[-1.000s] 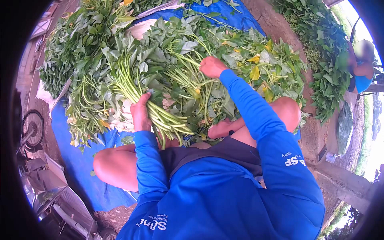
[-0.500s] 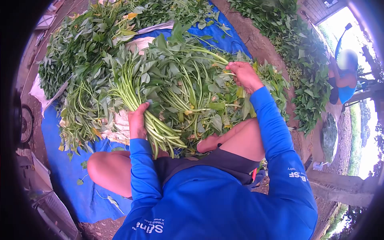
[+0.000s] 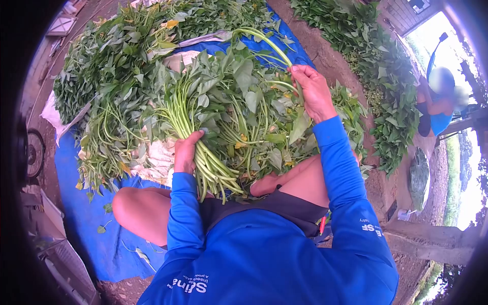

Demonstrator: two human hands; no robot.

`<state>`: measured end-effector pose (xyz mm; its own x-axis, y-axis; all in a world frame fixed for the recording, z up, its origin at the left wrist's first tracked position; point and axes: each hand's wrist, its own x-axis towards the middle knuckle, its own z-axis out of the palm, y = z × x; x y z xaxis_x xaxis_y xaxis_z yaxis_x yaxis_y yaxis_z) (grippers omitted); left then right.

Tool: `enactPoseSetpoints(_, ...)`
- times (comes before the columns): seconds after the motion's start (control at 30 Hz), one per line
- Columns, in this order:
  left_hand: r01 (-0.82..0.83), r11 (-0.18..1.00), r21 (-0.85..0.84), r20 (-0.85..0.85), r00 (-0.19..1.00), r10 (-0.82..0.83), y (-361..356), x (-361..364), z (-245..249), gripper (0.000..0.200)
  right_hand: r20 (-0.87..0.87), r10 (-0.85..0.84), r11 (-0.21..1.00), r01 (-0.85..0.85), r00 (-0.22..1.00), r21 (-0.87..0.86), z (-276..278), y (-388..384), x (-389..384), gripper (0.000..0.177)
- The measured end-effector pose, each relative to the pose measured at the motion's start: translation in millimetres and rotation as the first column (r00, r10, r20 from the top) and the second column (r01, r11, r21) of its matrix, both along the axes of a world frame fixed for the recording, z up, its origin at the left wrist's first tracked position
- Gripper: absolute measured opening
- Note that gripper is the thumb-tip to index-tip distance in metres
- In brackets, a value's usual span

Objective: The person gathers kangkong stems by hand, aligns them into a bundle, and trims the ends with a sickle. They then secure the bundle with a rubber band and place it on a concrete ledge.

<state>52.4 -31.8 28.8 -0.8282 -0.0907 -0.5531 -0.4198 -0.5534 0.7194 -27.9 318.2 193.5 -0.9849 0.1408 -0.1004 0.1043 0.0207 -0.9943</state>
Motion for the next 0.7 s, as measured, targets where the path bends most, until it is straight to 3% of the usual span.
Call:
enactPoseSetpoints(0.13,0.010,1.000,0.000,-0.024,1.000,-0.010,4.8,1.6,-2.5,0.028,-0.240,-0.022,1.000,0.020,0.970,-0.013,-5.6,-15.8,-42.2,0.019)
enactPoseSetpoints(0.3,0.003,0.999,0.033,-0.065,0.998,-0.001,13.5,3.9,1.0,0.028,-0.241,-0.033,0.999,0.031,0.970,-0.010,-19.3,-56.6,-52.0,0.018)
enactPoseSetpoints(0.4,-0.020,0.993,0.118,-0.065,0.997,0.028,17.8,3.5,-22.9,0.025,-0.116,-0.004,0.998,0.011,0.993,0.057,-61.7,-92.1,-1.6,0.018)
enactPoseSetpoints(0.53,-0.013,0.977,0.211,-0.050,0.998,0.025,33.1,9.9,-58.2,0.030,0.265,0.172,0.970,-0.210,0.949,0.124,-182.5,-125.3,102.1,0.021)
enactPoseSetpoints(0.6,-0.018,0.968,0.249,-0.032,0.999,0.027,39.1,16.7,-86.3,0.034,0.354,0.155,0.948,-0.239,0.922,0.208,-206.3,-129.3,129.0,0.023)
enactPoseSetpoints(0.63,0.013,0.957,0.290,-0.015,1.000,-0.009,39.7,18.4,-98.6,0.035,0.328,0.178,0.972,-0.217,0.928,0.087,-214.7,-130.3,133.4,0.025)
enactPoseSetpoints(0.7,0.064,0.934,0.353,0.040,0.996,-0.083,40.1,21.0,-109.4,0.038,0.326,0.178,0.942,-0.257,0.928,0.217,-222.1,-125.1,130.4,0.024)
